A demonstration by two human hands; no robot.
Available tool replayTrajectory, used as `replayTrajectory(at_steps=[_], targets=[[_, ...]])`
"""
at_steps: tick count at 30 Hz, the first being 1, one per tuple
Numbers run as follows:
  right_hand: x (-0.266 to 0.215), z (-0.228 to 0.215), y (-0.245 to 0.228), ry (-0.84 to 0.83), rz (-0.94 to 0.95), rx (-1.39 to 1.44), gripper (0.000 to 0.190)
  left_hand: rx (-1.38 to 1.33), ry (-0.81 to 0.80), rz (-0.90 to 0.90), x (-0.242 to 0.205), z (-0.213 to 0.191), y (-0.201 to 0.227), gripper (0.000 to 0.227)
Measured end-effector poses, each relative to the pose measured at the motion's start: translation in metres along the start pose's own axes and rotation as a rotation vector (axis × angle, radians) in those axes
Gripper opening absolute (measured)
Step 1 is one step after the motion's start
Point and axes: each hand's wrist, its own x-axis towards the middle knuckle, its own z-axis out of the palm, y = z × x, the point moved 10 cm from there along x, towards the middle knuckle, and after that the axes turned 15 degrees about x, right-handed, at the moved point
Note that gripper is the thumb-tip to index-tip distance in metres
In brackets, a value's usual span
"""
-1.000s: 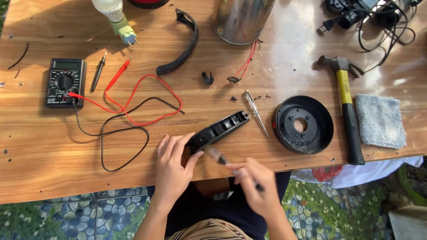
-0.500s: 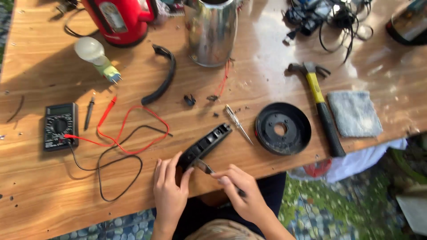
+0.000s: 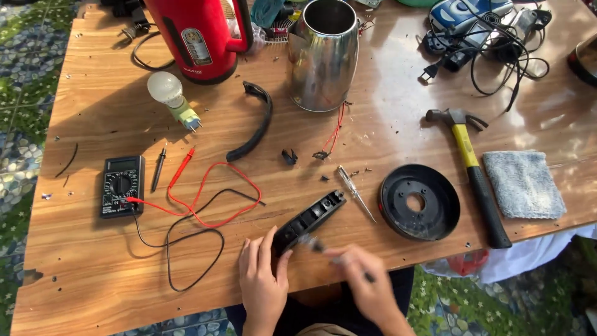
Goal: Scrubbing and cleaning components of a kettle handle using a brush and other tools.
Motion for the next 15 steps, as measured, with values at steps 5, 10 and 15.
replayTrajectory(at_steps=[5,10,15], targets=[[0.011,0.003,0.001,0.069,-0.078,-0.071,0.039,0.007,-0.014,-0.024,0.005,0.007,-0.003,0.045],[0.019,0.006,-0.016,0.123,-0.121,-0.169,0.035,-0.005,-0.004,0.005,0.006,-0.002,0.001,0.043],[0.006,0.011,-0.007,0.050,-0.063,-0.136,0.035,-0.001,-0.027,-0.002,0.005,0.001,0.001,0.041]])
